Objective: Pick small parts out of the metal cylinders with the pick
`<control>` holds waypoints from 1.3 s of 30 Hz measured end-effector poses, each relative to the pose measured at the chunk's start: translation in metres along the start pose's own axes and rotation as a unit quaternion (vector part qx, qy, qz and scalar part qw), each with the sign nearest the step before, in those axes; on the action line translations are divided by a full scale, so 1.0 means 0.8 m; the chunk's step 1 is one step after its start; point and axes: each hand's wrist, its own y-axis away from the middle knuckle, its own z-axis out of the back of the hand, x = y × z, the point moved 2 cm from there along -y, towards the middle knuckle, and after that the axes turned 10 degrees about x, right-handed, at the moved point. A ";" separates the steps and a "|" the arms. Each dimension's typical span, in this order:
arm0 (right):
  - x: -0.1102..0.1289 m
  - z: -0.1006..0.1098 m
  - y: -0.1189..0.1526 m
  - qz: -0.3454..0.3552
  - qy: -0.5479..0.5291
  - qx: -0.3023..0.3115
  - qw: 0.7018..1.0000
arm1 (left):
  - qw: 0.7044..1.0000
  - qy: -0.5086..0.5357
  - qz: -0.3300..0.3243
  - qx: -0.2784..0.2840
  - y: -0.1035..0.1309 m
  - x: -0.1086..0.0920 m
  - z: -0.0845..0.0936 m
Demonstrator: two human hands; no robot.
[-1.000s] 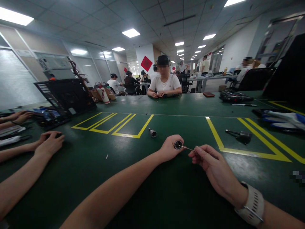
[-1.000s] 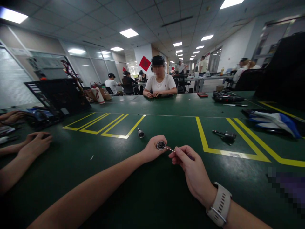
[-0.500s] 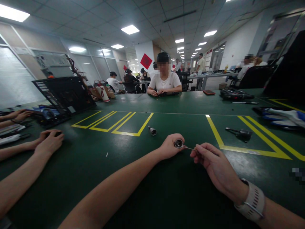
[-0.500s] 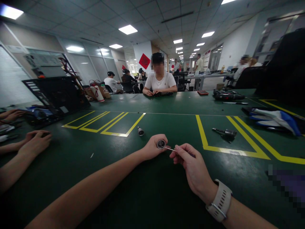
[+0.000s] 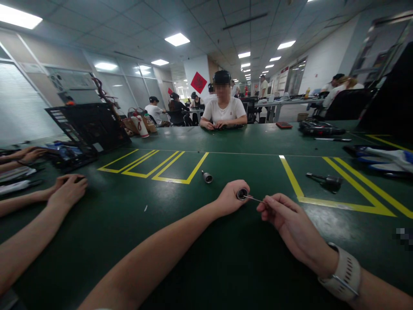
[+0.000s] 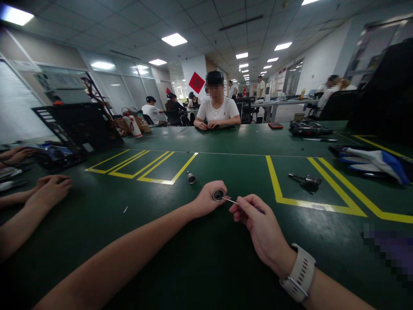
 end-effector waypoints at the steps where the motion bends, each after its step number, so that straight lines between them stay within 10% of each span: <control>1: 0.000 0.000 -0.001 -0.007 -0.018 0.002 1.000 | 1.000 0.005 -0.003 -0.004 0.000 0.001 0.000; 23: -0.002 0.006 -0.007 -0.022 -0.076 0.012 0.997 | 0.999 0.018 0.022 -0.028 0.001 0.001 -0.001; 30: -0.004 0.003 0.002 0.060 0.145 0.002 0.988 | 0.999 0.021 0.033 -0.021 0.001 0.002 -0.001; 39: 0.007 -0.005 0.013 0.118 0.422 -0.043 0.898 | 0.998 -0.058 0.024 0.021 0.001 0.000 -0.001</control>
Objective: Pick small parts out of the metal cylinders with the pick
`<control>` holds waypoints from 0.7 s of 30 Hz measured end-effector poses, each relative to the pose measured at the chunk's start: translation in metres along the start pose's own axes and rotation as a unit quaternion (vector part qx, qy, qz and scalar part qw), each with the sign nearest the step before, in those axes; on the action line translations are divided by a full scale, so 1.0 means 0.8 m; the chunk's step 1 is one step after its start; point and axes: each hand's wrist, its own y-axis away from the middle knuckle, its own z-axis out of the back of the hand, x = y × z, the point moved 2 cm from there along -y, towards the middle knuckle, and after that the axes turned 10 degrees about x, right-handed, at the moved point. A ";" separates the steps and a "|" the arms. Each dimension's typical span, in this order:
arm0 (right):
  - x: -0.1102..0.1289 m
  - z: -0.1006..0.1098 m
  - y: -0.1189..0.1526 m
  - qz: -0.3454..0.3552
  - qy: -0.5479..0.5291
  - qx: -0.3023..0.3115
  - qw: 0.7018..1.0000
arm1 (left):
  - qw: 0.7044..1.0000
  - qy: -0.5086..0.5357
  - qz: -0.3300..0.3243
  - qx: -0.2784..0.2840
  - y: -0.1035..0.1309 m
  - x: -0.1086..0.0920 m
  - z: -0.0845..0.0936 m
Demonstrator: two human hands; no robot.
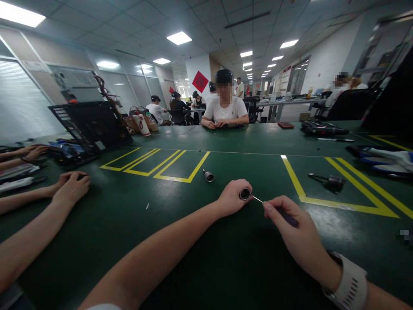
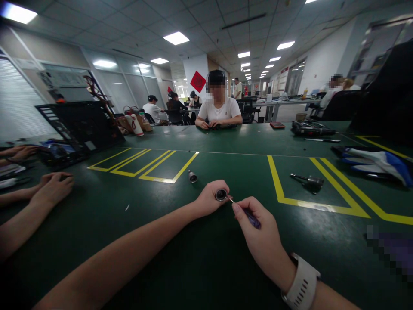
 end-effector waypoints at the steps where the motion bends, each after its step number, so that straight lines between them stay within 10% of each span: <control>1: 0.003 -0.001 0.000 0.008 0.015 0.005 1.000 | 1.000 -0.010 -0.005 0.008 0.000 -0.001 0.000; 16: -0.013 0.002 -0.011 -0.087 -0.249 0.014 0.964 | 0.997 -0.054 -0.029 0.056 -0.001 -0.005 0.000; 21: 0.002 0.001 0.000 -0.038 -0.061 0.002 0.997 | 0.995 -0.067 -0.031 0.065 -0.001 -0.005 0.000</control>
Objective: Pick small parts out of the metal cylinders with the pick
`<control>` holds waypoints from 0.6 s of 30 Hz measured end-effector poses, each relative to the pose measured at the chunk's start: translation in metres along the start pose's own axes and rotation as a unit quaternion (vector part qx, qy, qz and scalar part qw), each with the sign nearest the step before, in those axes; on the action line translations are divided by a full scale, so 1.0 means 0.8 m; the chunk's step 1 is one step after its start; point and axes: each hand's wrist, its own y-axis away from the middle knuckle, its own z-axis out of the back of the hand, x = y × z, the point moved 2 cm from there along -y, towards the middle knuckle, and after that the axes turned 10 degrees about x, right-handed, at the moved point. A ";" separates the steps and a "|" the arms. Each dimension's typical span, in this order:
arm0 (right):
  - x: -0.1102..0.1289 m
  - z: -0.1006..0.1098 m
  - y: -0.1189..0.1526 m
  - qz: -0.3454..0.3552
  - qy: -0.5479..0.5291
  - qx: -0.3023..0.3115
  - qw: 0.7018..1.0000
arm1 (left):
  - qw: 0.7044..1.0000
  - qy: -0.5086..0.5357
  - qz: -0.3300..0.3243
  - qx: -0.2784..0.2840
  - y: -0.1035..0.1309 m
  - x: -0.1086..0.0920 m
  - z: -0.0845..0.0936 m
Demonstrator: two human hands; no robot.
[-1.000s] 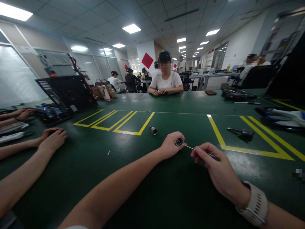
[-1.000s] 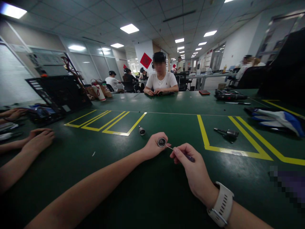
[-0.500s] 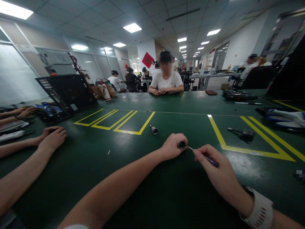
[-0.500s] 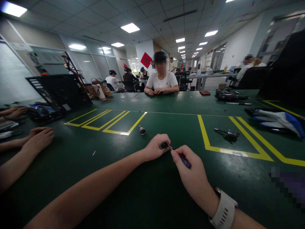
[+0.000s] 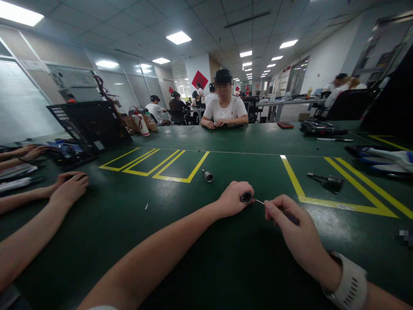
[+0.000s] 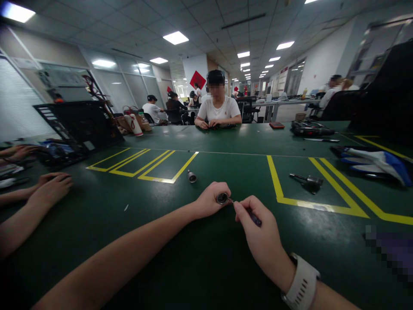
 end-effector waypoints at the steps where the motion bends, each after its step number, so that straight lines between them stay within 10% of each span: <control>1: 0.003 -0.001 0.002 0.011 0.032 0.003 0.999 | 1.000 -0.002 -0.001 -0.001 0.000 0.000 0.000; 11: -0.013 0.000 -0.010 -0.055 -0.228 0.030 0.972 | 0.999 -0.012 0.034 -0.010 0.001 0.000 0.002; 18: -0.012 -0.001 -0.006 -0.039 -0.204 0.027 0.978 | 0.998 0.037 0.027 -0.032 -0.001 0.004 0.001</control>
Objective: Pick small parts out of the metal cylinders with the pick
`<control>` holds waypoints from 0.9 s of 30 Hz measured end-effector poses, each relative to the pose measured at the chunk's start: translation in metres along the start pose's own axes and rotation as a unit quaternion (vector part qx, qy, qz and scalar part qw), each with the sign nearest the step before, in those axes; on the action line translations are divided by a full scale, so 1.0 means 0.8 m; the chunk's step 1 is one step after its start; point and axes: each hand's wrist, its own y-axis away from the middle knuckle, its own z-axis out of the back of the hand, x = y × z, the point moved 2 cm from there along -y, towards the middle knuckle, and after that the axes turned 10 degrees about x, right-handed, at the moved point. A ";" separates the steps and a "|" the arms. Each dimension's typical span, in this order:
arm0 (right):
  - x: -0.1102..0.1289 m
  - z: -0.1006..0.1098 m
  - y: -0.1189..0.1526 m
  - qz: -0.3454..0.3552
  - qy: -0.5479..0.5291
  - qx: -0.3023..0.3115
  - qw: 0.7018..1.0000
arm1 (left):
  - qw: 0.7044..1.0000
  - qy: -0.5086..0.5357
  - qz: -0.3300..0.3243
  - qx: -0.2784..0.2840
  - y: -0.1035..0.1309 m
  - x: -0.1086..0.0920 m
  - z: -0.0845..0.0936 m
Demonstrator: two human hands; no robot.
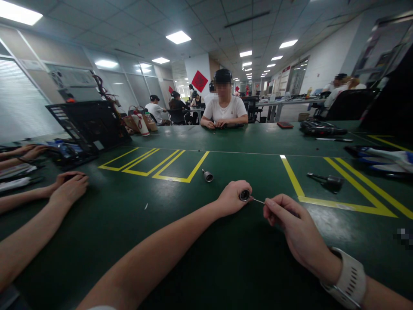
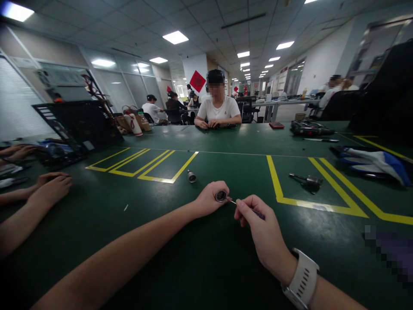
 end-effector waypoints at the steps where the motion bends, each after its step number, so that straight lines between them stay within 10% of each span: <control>1: 0.000 0.000 0.000 0.003 0.003 -0.002 1.000 | 1.000 0.010 0.002 0.000 0.000 0.001 0.000; 27: 0.002 0.004 -0.007 -0.015 -0.074 0.019 0.997 | 0.995 -0.080 -0.006 0.062 0.014 -0.001 0.010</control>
